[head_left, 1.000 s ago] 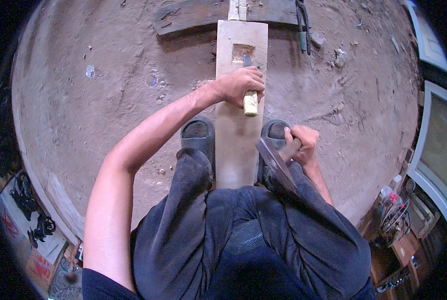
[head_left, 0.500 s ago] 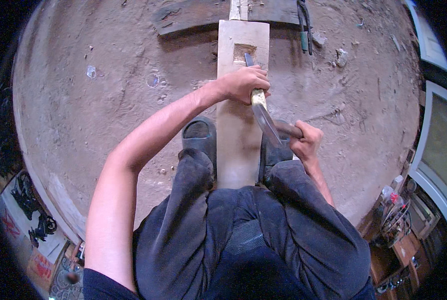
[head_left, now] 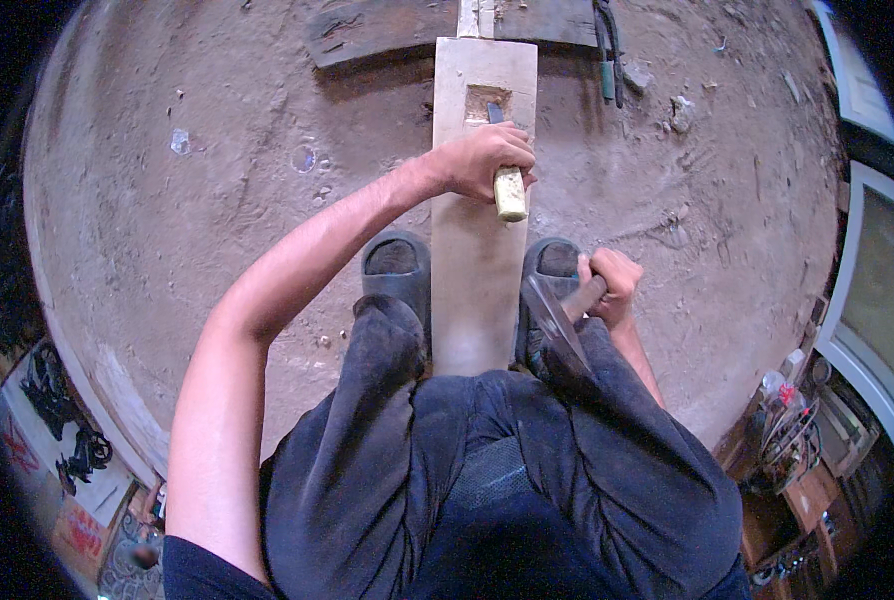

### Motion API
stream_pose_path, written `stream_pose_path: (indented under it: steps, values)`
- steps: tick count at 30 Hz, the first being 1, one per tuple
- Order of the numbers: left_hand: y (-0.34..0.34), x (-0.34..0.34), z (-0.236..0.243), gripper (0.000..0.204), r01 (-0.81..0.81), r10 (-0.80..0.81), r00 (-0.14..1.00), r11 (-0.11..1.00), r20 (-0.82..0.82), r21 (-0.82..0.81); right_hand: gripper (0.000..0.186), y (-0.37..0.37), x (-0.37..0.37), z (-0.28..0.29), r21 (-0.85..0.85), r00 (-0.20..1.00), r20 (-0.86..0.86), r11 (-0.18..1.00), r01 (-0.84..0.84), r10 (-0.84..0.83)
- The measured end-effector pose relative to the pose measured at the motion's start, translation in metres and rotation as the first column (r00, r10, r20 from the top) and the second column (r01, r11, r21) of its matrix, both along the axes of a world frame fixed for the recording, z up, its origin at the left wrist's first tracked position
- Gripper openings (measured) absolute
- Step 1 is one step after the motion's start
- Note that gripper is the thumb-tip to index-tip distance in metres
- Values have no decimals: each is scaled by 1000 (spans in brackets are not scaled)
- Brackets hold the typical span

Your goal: The person uses a chisel and hammer to carve a rectangular hole into a wooden board while holding the wood steady with their feet.

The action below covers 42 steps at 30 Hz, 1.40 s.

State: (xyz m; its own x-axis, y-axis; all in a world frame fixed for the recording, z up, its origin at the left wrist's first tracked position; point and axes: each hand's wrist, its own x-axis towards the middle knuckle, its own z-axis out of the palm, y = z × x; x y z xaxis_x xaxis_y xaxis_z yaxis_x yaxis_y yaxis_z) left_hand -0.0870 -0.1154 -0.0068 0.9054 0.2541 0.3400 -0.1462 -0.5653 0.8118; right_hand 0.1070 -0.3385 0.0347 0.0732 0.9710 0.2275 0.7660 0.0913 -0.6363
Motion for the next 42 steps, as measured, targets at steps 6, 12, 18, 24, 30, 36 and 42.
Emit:
stream_pose_path:
  steps: [6,12,18,24,30,36,42]
  values:
    - [1,2,-1,28,-18,17,1000,999,6,32,15,1,-6,2,-53,995,94,998,29,-24]
    - [2,1,2,26,-29,29,999,999,-24,-14,15,3,-9,0,-23,991,95,995,101,-98]
    - [2,0,-3,26,-9,11,999,999,-36,43,15,6,-6,5,5,993,119,1000,6,-7]
    - [2,3,-2,26,13,-15,1000,994,20,105,15,6,-6,9,-2,995,61,997,75,-75]
    - [3,3,2,26,8,-7,999,1000,-32,25,16,8,1,4,-73,980,193,995,70,-54]
    - [5,4,-6,24,47,-45,999,993,-19,107,20,10,0,13,76,998,55,997,-17,13]
    - [4,1,-8,23,44,-42,999,989,-14,143,25,9,-9,9,-78,995,88,995,55,-48]
